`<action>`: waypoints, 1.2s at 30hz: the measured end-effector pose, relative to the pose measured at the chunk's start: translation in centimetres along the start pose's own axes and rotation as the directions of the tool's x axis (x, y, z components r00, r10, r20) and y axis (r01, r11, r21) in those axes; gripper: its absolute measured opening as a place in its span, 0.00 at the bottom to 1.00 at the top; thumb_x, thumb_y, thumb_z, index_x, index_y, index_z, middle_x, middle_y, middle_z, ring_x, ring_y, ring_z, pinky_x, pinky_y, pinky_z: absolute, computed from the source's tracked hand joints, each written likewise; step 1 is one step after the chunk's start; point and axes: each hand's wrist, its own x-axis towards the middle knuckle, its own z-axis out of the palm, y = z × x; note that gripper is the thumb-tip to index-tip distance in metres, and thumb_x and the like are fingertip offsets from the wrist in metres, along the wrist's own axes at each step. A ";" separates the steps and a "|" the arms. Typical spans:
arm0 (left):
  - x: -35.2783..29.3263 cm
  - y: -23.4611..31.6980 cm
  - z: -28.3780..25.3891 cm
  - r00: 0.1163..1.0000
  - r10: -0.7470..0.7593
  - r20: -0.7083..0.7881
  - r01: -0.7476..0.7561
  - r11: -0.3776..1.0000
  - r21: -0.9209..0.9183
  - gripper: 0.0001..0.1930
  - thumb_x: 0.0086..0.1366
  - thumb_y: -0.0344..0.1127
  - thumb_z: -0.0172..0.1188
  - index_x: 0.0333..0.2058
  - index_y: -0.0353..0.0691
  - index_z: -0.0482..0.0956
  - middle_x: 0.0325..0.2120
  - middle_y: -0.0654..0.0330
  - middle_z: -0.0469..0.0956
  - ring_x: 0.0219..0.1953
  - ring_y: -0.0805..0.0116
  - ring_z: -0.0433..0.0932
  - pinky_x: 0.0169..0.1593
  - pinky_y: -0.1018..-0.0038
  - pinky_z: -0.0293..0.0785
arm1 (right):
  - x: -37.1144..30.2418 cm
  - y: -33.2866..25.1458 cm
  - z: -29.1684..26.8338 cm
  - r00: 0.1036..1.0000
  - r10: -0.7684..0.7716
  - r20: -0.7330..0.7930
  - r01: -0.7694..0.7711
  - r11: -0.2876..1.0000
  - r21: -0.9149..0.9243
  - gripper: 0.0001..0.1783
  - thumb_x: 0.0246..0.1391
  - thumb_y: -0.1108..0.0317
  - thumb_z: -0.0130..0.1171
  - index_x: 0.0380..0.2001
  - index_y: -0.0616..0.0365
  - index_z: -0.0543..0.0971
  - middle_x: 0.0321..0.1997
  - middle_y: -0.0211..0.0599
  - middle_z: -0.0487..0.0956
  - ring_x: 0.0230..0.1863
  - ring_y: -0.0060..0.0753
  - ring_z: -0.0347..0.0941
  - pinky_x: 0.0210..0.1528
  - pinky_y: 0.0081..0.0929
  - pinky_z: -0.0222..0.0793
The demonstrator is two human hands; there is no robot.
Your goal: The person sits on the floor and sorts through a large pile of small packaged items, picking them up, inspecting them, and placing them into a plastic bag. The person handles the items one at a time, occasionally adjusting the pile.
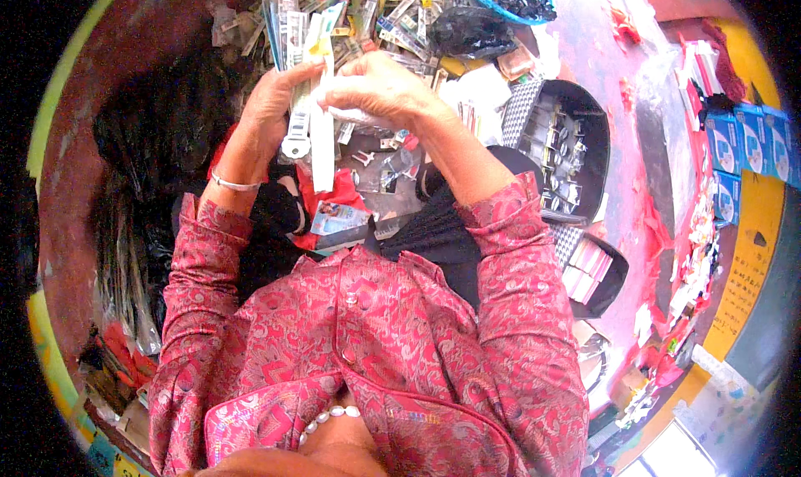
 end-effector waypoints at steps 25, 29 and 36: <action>2.3 -2.1 -2.6 0.992 -0.044 0.119 0.057 0.993 -0.105 0.15 0.47 0.27 0.56 0.36 0.31 0.71 0.28 0.57 0.75 0.28 0.68 0.76 0.35 0.75 0.73 | -1.5 -1.4 -0.4 0.925 -0.160 -0.343 0.138 0.986 -0.089 0.16 0.40 0.58 0.58 0.24 0.62 0.76 0.21 0.36 0.75 0.25 0.24 0.70 0.28 0.23 0.65; 1.6 -1.7 -1.8 0.982 -0.062 0.179 0.058 0.998 0.025 0.16 0.47 0.27 0.57 0.38 0.33 0.71 0.29 0.60 0.75 0.28 0.71 0.75 0.34 0.76 0.73 | -1.3 -2.7 0.7 0.529 -0.808 -0.260 0.473 0.535 -0.700 0.10 0.41 0.68 0.56 0.26 0.62 0.71 0.26 0.37 0.71 0.24 0.33 0.70 0.27 0.25 0.65; 0.0 -1.3 -0.3 0.964 -0.077 0.254 0.082 0.997 -0.012 0.18 0.44 0.25 0.59 0.37 0.34 0.71 0.26 0.61 0.75 0.24 0.73 0.74 0.30 0.80 0.72 | -0.9 -2.4 0.1 0.533 -0.788 -0.308 0.136 0.439 -0.888 0.10 0.41 0.62 0.55 0.27 0.53 0.70 0.28 0.37 0.67 0.23 0.40 0.71 0.22 0.34 0.68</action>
